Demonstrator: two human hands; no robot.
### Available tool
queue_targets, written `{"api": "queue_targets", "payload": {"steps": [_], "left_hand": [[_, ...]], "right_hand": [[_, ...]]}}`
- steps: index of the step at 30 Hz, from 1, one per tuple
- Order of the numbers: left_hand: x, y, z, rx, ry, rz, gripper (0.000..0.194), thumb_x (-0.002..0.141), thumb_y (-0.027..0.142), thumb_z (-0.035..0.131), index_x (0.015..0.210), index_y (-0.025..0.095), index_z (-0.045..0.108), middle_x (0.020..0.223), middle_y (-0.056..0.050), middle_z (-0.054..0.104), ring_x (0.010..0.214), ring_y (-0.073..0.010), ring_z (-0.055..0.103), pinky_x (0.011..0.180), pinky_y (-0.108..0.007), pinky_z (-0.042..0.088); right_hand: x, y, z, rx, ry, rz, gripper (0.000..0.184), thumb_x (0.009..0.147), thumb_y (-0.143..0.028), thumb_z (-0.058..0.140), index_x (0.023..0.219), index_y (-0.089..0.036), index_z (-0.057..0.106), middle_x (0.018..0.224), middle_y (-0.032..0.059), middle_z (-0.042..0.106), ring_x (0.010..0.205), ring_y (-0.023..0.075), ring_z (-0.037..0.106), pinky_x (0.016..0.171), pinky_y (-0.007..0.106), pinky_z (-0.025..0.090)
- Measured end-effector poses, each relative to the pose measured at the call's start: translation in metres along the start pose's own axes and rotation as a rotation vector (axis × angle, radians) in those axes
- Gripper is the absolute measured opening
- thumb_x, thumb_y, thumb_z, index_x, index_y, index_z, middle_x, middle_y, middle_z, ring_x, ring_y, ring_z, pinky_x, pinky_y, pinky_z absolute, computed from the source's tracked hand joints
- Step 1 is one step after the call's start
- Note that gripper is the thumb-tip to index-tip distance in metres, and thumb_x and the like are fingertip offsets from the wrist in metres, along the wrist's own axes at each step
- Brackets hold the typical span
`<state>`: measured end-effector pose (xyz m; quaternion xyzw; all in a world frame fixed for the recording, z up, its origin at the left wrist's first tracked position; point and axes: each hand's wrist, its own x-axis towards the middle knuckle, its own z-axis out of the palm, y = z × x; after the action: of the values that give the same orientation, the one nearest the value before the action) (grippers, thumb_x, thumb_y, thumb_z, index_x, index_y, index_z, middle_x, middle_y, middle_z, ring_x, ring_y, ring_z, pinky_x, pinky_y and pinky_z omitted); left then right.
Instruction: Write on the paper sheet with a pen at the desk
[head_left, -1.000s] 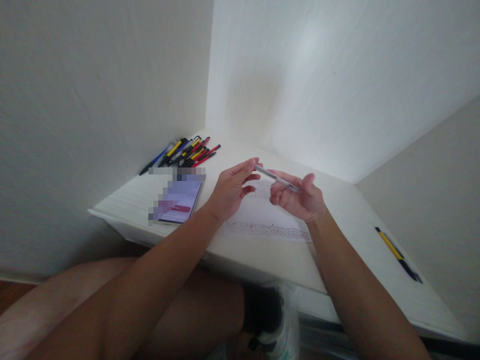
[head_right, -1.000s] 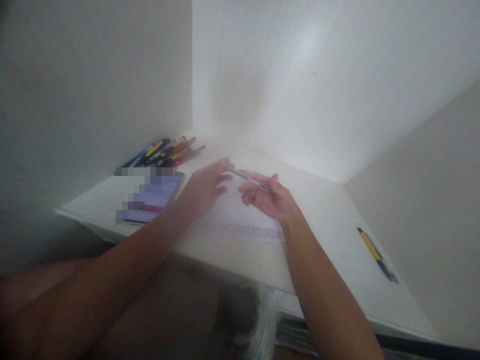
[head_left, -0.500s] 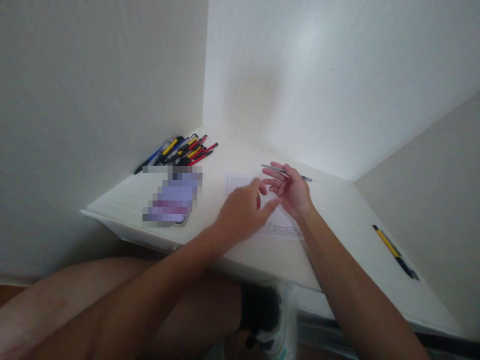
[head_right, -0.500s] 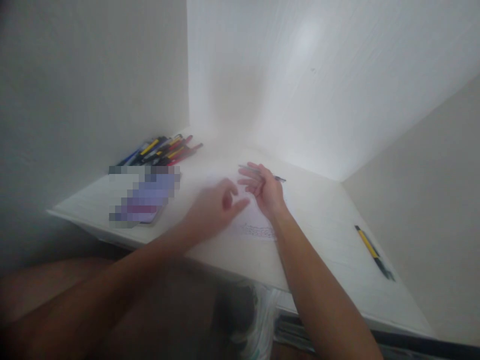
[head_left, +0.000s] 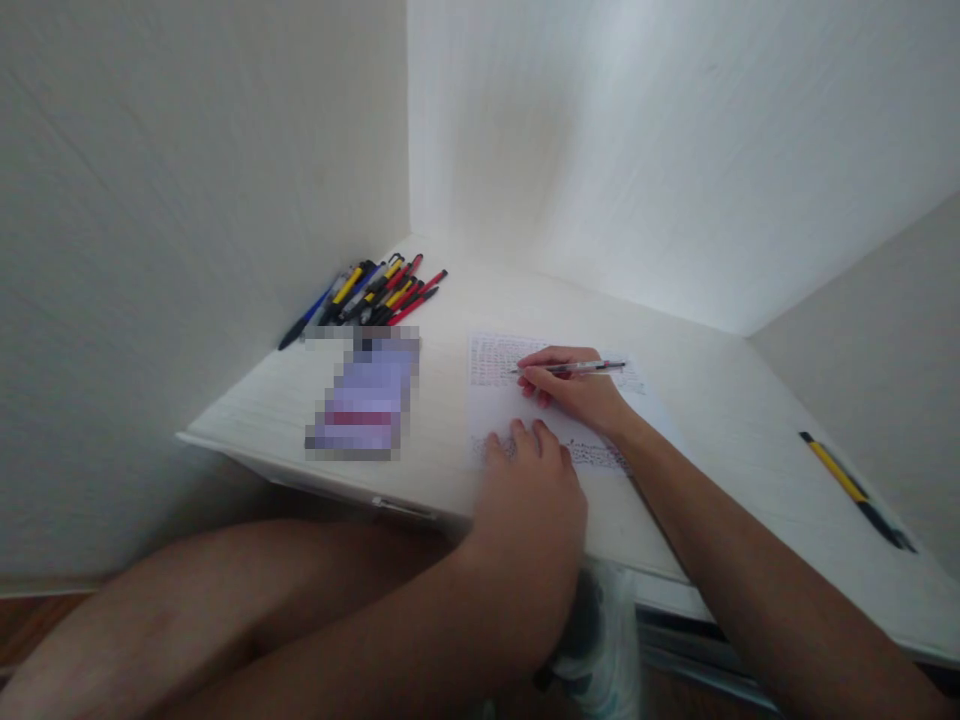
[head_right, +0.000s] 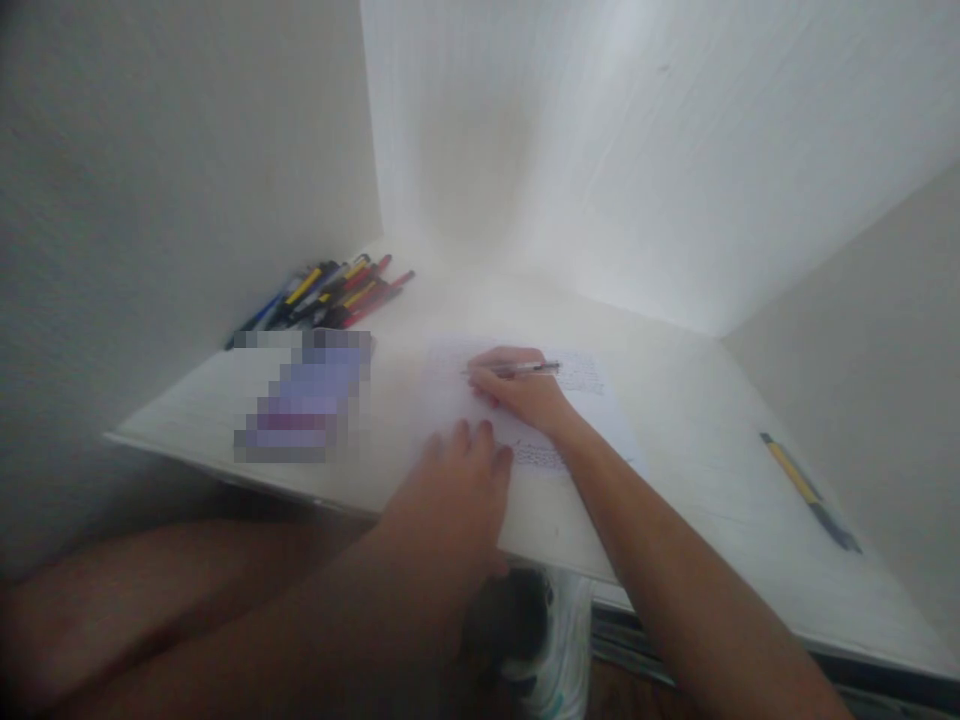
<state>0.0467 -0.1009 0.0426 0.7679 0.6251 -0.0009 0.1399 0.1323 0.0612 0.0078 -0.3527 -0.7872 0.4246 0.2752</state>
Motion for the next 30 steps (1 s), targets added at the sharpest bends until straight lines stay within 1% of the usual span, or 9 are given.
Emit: {"api": "queue_targets", "payload": {"steps": [3, 6, 11, 14, 20, 22, 26, 28, 30], "left_hand": [[0.001, 0.002, -0.006, 0.062, -0.025, 0.004, 0.061, 0.086, 0.029, 0.071, 0.139, 0.004, 0.056, 0.145, -0.031, 0.046, 0.126, -0.0468, 0.049, 0.094, -0.060, 0.047], [0.003, 0.003, -0.005, 0.075, -0.016, 0.016, 0.056, 0.085, 0.027, 0.072, 0.135, 0.004, 0.060, 0.136, -0.031, 0.053, 0.118, -0.0441, 0.054, 0.089, -0.056, 0.050], [0.007, 0.004, 0.011, 0.086, 0.128, -0.024, 0.042, 0.091, 0.020, 0.060, 0.131, 0.009, 0.065, 0.131, -0.026, 0.059, 0.115, -0.0401, 0.057, 0.088, -0.053, 0.050], [0.007, 0.004, 0.017, 0.090, 0.160, -0.030, 0.042, 0.093, 0.018, 0.056, 0.132, 0.011, 0.065, 0.136, -0.025, 0.058, 0.120, -0.0408, 0.056, 0.091, -0.054, 0.049], [0.005, 0.004, 0.020, 0.047, 0.237, -0.057, 0.041, 0.091, 0.022, 0.060, 0.131, 0.020, 0.068, 0.138, -0.019, 0.060, 0.122, -0.0378, 0.056, 0.095, -0.052, 0.048], [0.007, 0.004, 0.021, 0.058, 0.237, -0.058, 0.040, 0.091, 0.021, 0.059, 0.129, 0.019, 0.068, 0.136, -0.020, 0.061, 0.121, -0.0371, 0.057, 0.094, -0.051, 0.049], [0.010, 0.005, 0.022, 0.085, 0.224, -0.050, 0.037, 0.092, 0.017, 0.056, 0.126, 0.010, 0.069, 0.132, -0.026, 0.062, 0.118, -0.0391, 0.059, 0.090, -0.053, 0.050], [0.009, 0.005, 0.023, 0.085, 0.228, -0.052, 0.037, 0.091, 0.017, 0.057, 0.126, 0.012, 0.070, 0.131, -0.024, 0.063, 0.118, -0.0382, 0.059, 0.090, -0.052, 0.050], [0.008, 0.004, 0.024, 0.078, 0.257, -0.047, 0.038, 0.090, 0.020, 0.061, 0.127, 0.017, 0.069, 0.128, -0.021, 0.065, 0.118, -0.0370, 0.059, 0.090, -0.052, 0.050]], "right_hand": [[0.000, -0.002, 0.002, -0.031, 0.003, -0.035, 0.013, 0.082, -0.028, 0.071, 0.079, -0.016, 0.071, 0.067, 0.0035, 0.070, 0.054, 0.0109, 0.059, 0.050, 0.024, 0.044], [0.000, -0.003, 0.003, -0.069, -0.006, -0.024, 0.013, 0.083, -0.026, 0.068, 0.076, -0.015, 0.069, 0.063, 0.0031, 0.069, 0.052, 0.0108, 0.058, 0.049, 0.024, 0.042], [0.000, -0.001, 0.004, -0.125, -0.001, -0.031, 0.015, 0.083, -0.026, 0.067, 0.073, -0.015, 0.068, 0.062, 0.0030, 0.068, 0.053, 0.0117, 0.058, 0.051, 0.025, 0.043], [0.000, -0.001, 0.004, -0.142, 0.010, -0.047, 0.014, 0.083, -0.025, 0.066, 0.073, -0.016, 0.067, 0.062, 0.0028, 0.068, 0.053, 0.0117, 0.058, 0.051, 0.025, 0.042], [0.000, -0.004, 0.005, -0.166, 0.020, -0.048, 0.013, 0.082, -0.024, 0.065, 0.073, -0.015, 0.068, 0.061, 0.0021, 0.067, 0.052, 0.0116, 0.057, 0.051, 0.025, 0.043], [0.000, -0.003, 0.005, -0.176, 0.028, -0.052, 0.012, 0.082, -0.023, 0.065, 0.073, -0.015, 0.068, 0.062, 0.0023, 0.067, 0.053, 0.0118, 0.058, 0.051, 0.025, 0.043], [0.000, -0.004, 0.005, -0.202, 0.022, -0.076, 0.012, 0.082, -0.022, 0.064, 0.073, -0.015, 0.069, 0.064, 0.0027, 0.068, 0.055, 0.0119, 0.058, 0.052, 0.025, 0.043], [0.000, -0.004, 0.005, -0.205, 0.014, -0.087, 0.013, 0.082, -0.022, 0.064, 0.072, -0.015, 0.069, 0.065, 0.0028, 0.068, 0.056, 0.0117, 0.058, 0.053, 0.025, 0.043], [0.000, -0.004, 0.005, -0.210, 0.012, -0.088, 0.014, 0.083, -0.022, 0.063, 0.072, -0.015, 0.068, 0.065, 0.0028, 0.068, 0.055, 0.0114, 0.058, 0.053, 0.025, 0.043]]}}
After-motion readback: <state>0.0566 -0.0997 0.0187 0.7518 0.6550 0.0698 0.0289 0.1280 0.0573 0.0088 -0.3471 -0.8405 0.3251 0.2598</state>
